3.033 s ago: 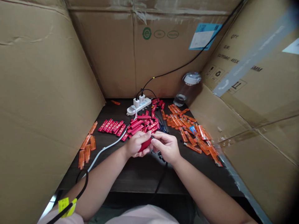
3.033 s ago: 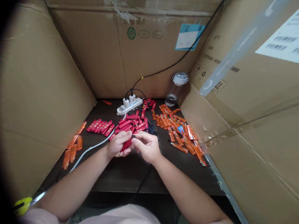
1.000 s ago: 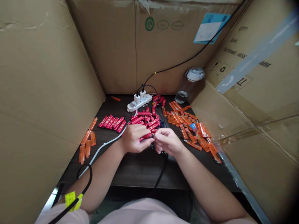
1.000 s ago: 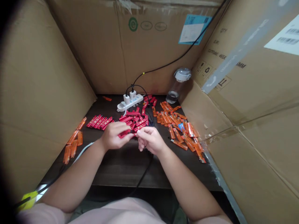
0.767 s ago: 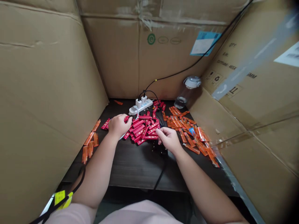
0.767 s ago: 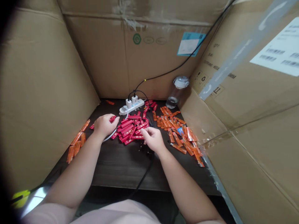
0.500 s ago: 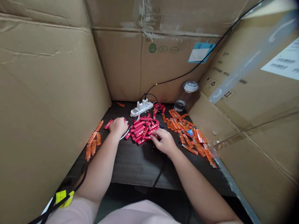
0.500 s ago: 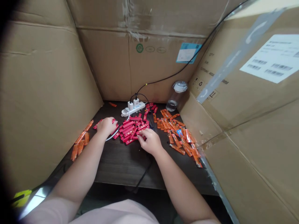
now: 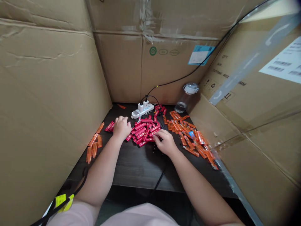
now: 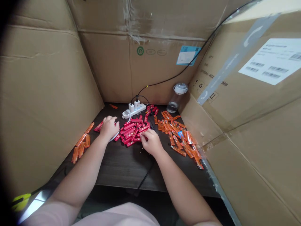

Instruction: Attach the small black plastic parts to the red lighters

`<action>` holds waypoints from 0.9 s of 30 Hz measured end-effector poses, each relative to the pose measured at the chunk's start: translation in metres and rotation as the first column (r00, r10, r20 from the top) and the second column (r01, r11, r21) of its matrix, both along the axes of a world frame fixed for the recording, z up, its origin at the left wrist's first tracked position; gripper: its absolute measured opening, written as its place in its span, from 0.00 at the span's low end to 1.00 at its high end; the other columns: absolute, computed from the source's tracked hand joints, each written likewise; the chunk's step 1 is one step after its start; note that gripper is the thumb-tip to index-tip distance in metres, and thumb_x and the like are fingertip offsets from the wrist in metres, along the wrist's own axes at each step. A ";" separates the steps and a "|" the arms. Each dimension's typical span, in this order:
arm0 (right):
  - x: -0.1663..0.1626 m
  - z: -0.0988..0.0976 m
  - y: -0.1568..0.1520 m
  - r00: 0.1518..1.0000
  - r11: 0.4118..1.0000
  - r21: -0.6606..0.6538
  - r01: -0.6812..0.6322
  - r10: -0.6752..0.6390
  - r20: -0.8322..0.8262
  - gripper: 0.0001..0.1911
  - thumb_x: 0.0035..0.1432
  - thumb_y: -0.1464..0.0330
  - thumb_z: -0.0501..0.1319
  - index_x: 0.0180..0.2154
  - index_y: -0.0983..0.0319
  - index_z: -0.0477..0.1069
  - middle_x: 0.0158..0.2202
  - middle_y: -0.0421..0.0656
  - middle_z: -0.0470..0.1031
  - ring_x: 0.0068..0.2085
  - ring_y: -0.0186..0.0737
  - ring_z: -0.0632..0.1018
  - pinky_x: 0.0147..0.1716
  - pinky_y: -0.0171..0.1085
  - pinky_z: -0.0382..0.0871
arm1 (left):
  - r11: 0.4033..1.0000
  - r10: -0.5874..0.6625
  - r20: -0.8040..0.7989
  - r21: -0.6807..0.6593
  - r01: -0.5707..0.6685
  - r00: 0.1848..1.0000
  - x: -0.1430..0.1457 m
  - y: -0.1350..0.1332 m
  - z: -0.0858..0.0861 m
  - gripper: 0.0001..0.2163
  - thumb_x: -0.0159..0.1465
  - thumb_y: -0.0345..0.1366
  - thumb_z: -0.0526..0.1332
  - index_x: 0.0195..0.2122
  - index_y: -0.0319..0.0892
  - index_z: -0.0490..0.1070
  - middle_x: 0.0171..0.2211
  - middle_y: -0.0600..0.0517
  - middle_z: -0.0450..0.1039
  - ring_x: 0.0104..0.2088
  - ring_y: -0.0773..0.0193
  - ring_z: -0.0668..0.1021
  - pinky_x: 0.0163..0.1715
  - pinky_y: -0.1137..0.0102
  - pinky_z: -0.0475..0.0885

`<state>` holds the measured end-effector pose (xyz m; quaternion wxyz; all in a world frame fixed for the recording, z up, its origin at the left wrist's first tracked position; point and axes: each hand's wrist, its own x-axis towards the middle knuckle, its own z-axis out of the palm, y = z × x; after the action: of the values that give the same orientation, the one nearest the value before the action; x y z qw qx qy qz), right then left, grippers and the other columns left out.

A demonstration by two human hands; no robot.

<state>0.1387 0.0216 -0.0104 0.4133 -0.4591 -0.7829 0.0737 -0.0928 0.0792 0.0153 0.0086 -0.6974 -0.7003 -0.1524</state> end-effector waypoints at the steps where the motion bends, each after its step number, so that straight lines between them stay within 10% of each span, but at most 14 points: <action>1: 0.000 0.000 0.000 1.000 1.000 -0.008 -0.001 0.001 -0.002 0.08 0.59 0.70 0.57 0.30 0.61 0.74 0.30 0.46 0.74 0.33 0.41 0.74 0.36 0.39 0.69 | 0.998 -0.044 0.003 -0.043 0.044 0.999 0.000 -0.002 0.003 0.16 0.64 0.35 0.50 0.47 0.39 0.73 0.47 0.41 0.72 0.50 0.53 0.72 0.50 0.64 0.67; 9: 0.004 -0.001 0.000 1.000 0.997 -0.082 -0.014 0.015 0.019 0.08 0.59 0.71 0.57 0.30 0.61 0.74 0.31 0.45 0.74 0.34 0.41 0.74 0.37 0.39 0.69 | 0.904 -0.193 -0.052 -0.398 0.157 0.980 -0.007 -0.014 0.015 0.08 0.53 0.40 0.61 0.30 0.43 0.76 0.31 0.44 0.78 0.33 0.53 0.79 0.32 0.66 0.71; 27: 0.004 -0.002 0.000 0.998 0.995 -0.099 -0.031 0.035 0.042 0.07 0.58 0.72 0.58 0.30 0.61 0.74 0.31 0.45 0.75 0.35 0.40 0.75 0.37 0.38 0.69 | 0.904 -0.191 -0.157 -0.414 0.111 0.969 0.026 -0.018 0.008 0.13 0.54 0.35 0.59 0.39 0.39 0.76 0.38 0.37 0.78 0.41 0.44 0.79 0.36 0.58 0.73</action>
<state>0.1424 0.0215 -0.0128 0.3717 -0.4672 -0.7948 0.1088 -0.0667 0.0607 0.0231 -0.0784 -0.7482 -0.6558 0.0632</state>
